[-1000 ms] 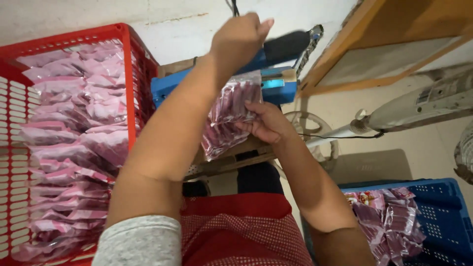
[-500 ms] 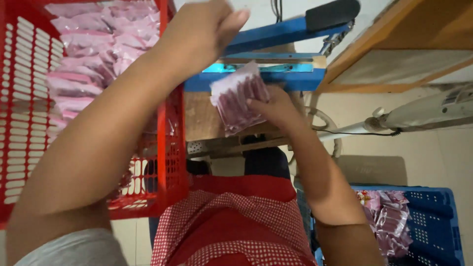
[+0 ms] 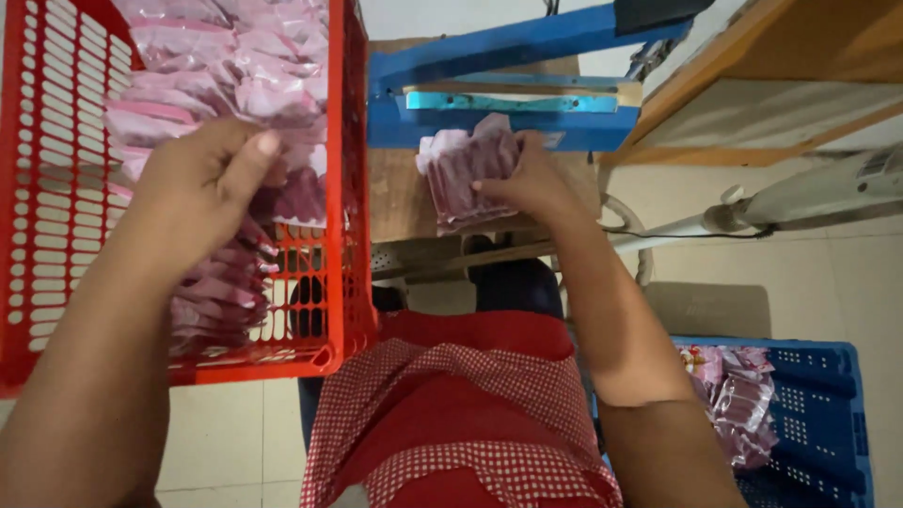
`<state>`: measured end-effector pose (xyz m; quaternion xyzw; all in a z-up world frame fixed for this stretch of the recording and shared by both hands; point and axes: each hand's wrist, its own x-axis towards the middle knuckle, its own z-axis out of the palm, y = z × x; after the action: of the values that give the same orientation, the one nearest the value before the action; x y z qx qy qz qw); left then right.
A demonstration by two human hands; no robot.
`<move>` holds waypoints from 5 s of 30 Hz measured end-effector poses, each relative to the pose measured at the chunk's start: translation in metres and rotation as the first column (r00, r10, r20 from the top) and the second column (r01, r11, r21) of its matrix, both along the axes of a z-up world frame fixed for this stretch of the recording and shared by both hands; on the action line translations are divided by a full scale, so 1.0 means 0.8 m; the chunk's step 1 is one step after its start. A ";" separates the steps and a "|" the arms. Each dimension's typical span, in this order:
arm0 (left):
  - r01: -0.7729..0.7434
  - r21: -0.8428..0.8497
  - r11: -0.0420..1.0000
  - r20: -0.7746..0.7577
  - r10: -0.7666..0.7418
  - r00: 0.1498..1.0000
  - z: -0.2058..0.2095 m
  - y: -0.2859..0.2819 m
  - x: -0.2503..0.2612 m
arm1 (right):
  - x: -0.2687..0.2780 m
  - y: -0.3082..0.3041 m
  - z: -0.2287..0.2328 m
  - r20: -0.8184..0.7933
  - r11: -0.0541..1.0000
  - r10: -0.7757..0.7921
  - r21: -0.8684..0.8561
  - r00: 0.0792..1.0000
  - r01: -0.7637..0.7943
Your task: The person picks up pink plastic pouches containing meat slices from a red crate, places the open end of each pouch into a heat-sealing machine to seal it, and then places the sealed pouches into a blue crate.
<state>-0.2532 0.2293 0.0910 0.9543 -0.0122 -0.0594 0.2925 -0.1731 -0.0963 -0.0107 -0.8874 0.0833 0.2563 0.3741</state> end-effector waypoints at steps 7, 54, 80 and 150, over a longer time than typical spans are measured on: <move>-0.185 -0.150 0.971 -0.133 0.166 0.977 -0.015 0.012 -0.035 | -0.003 -0.008 -0.038 0.064 0.998 -0.031 0.062 0.997 0.027; 0.362 0.256 0.896 0.526 -0.444 0.726 0.066 -0.097 0.023 | -0.037 0.055 0.126 0.282 0.778 0.467 0.320 0.838 -0.541; -0.551 -0.756 0.353 -0.553 0.103 0.826 -0.195 -0.231 0.177 | 0.027 -0.075 -0.073 -0.431 0.299 -0.364 0.786 0.826 0.542; -0.131 0.310 0.942 0.941 -0.284 0.184 -0.158 -0.370 0.344 | 0.068 -0.062 -0.083 -0.613 0.226 -0.260 0.712 0.746 0.665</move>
<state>0.0221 -0.0668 -0.0352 0.8024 -0.2343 0.5462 0.0538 -0.1187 -0.1460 -0.0772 -0.3987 0.2636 0.2918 0.8285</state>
